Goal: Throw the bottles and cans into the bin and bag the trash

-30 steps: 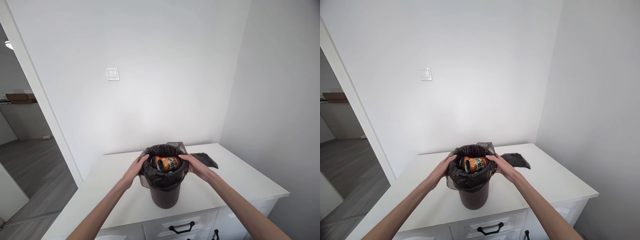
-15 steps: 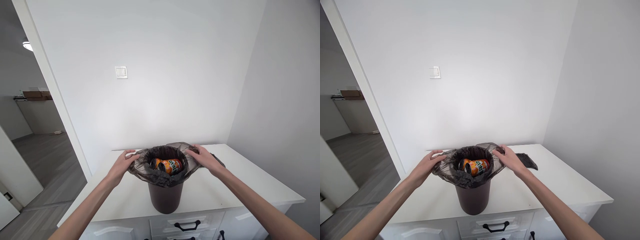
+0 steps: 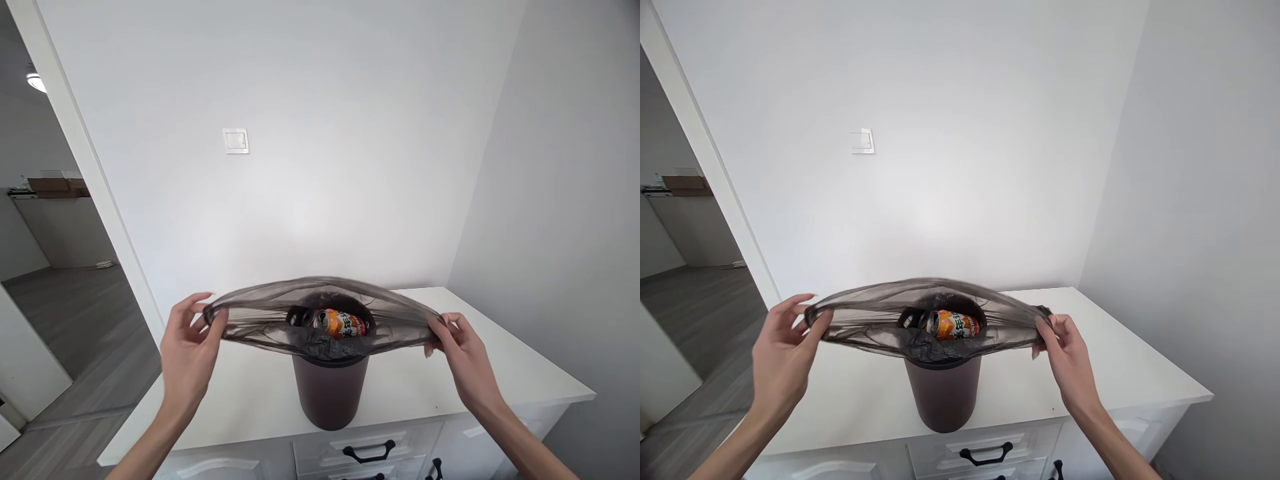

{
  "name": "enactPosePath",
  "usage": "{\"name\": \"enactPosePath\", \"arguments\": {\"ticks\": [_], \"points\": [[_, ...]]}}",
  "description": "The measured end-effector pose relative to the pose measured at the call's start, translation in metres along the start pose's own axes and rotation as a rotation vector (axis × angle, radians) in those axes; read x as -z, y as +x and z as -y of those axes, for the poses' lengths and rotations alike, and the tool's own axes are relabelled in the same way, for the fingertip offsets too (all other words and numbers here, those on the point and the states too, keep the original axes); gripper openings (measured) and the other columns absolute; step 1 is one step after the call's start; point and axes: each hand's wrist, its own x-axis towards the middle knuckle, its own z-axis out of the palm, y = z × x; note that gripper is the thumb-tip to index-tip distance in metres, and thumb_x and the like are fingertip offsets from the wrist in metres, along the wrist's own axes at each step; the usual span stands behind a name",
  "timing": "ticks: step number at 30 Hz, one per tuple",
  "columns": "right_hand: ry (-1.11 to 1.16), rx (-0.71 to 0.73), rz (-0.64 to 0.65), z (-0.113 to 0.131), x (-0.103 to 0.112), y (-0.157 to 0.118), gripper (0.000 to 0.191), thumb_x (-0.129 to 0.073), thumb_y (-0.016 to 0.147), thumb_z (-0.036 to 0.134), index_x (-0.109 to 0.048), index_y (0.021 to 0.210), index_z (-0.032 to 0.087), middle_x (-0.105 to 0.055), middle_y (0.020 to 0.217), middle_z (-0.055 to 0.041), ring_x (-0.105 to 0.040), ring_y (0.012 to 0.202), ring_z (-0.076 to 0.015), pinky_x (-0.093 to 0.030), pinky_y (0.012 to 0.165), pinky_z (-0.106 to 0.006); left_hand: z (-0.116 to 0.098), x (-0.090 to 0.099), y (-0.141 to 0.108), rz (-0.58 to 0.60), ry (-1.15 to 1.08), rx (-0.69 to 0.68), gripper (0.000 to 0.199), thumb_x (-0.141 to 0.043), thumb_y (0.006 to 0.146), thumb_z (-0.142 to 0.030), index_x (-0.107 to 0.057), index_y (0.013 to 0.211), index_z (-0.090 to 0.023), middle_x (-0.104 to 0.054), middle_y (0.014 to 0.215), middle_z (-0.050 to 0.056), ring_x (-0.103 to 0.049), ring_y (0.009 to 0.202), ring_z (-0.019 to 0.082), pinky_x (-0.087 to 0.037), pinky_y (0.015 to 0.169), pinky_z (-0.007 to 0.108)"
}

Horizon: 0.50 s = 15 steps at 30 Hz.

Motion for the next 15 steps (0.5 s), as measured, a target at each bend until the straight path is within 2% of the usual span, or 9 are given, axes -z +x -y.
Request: {"name": "enactPosePath", "arguments": {"ticks": [3, 5, 7, 9, 10, 11, 13, 15], "points": [[0.076, -0.080, -0.016, -0.018, 0.015, -0.020, 0.038, -0.070, 0.089, 0.056, -0.047, 0.089, 0.026, -0.051, 0.063, 0.0062, -0.052, 0.063, -0.0161, -0.042, 0.067, -0.031, 0.019, 0.023, -0.011, -0.055, -0.014, -0.013, 0.048, -0.083, 0.076, -0.040, -0.063, 0.118, -0.031, -0.054, 0.088, -0.003, -0.053, 0.074, 0.013, -0.045, 0.059, 0.023], [0.170, -0.135, -0.036, -0.034, 0.020, -0.032, 0.036, -0.071, 0.088, 0.055, -0.050, 0.091, 0.026, -0.050, 0.064, 0.0067, -0.048, 0.059, -0.0139, -0.041, 0.062, -0.029, 0.035, 0.036, -0.020, -0.065, -0.072, 0.010, 0.048, -0.084, 0.077, -0.039, -0.063, 0.120, -0.031, -0.055, 0.088, -0.003, -0.054, 0.081, 0.014, -0.049, 0.070, 0.024], [0.258, -0.160, -0.063, -0.056, 0.020, -0.044, 0.034, -0.068, 0.089, 0.055, -0.052, 0.094, 0.025, -0.051, 0.070, 0.0057, -0.046, 0.055, -0.0128, -0.040, 0.054, -0.028, 0.057, 0.043, -0.034, -0.101, -0.153, 0.080, 0.051, -0.081, 0.080, -0.043, -0.060, 0.126, -0.033, -0.060, 0.103, -0.001, -0.059, 0.097, 0.017, -0.051, 0.087, 0.029], [0.237, -0.136, -0.050, -0.081, 0.015, -0.056, 0.034, -0.064, 0.090, 0.057, -0.056, 0.101, 0.025, -0.057, 0.078, 0.0024, -0.052, 0.057, -0.0150, -0.043, 0.050, -0.029, 0.083, 0.043, -0.056, -0.092, -0.186, 0.142, 0.061, -0.076, 0.082, -0.054, -0.052, 0.136, -0.035, -0.059, 0.128, 0.004, -0.057, 0.121, 0.025, -0.048, 0.105, 0.041], [0.169, -0.105, -0.001, -0.093, 0.011, -0.062, 0.036, -0.063, 0.090, 0.057, -0.059, 0.107, 0.025, -0.062, 0.084, -0.0007, -0.058, 0.064, -0.0176, -0.047, 0.053, -0.030, 0.097, 0.042, -0.068, -0.025, -0.153, 0.157, 0.069, -0.075, 0.081, -0.060, -0.049, 0.140, -0.034, -0.055, 0.140, 0.008, -0.053, 0.132, 0.031, -0.043, 0.113, 0.049], [0.080, -0.064, 0.076, -0.103, 0.006, -0.067, 0.039, -0.063, 0.091, 0.057, -0.061, 0.114, 0.025, -0.067, 0.095, -0.0046, -0.064, 0.074, -0.0208, -0.053, 0.059, -0.033, 0.110, 0.039, -0.079, 0.114, -0.080, 0.170, 0.077, -0.075, 0.078, -0.064, -0.047, 0.143, -0.032, -0.052, 0.147, 0.011, -0.047, 0.140, 0.036, -0.036, 0.118, 0.057], [-0.087, 0.018, 0.266, -0.115, -0.005, -0.073, 0.048, -0.063, 0.091, 0.055, -0.060, 0.130, 0.027, -0.066, 0.125, -0.0111, -0.068, 0.103, -0.0264, -0.059, 0.083, -0.040, 0.130, 0.029, -0.096, 0.442, 0.083, 0.181, 0.086, -0.071, 0.077, -0.071, -0.046, 0.147, -0.028, -0.049, 0.153, 0.016, -0.035, 0.149, 0.043, -0.024, 0.122, 0.065], [-0.151, 0.052, 0.422, -0.113, -0.017, -0.068, 0.063, -0.064, 0.091, 0.057, -0.051, 0.146, 0.029, -0.052, 0.152, -0.0121, -0.058, 0.130, -0.0298, -0.050, 0.108, -0.048, 0.135, 0.016, -0.100, 0.658, 0.175, 0.153, 0.096, -0.064, 0.076, -0.080, -0.046, 0.150, -0.023, -0.051, 0.152, 0.020, -0.029, 0.152, 0.046, -0.020, 0.123, 0.068]]}}
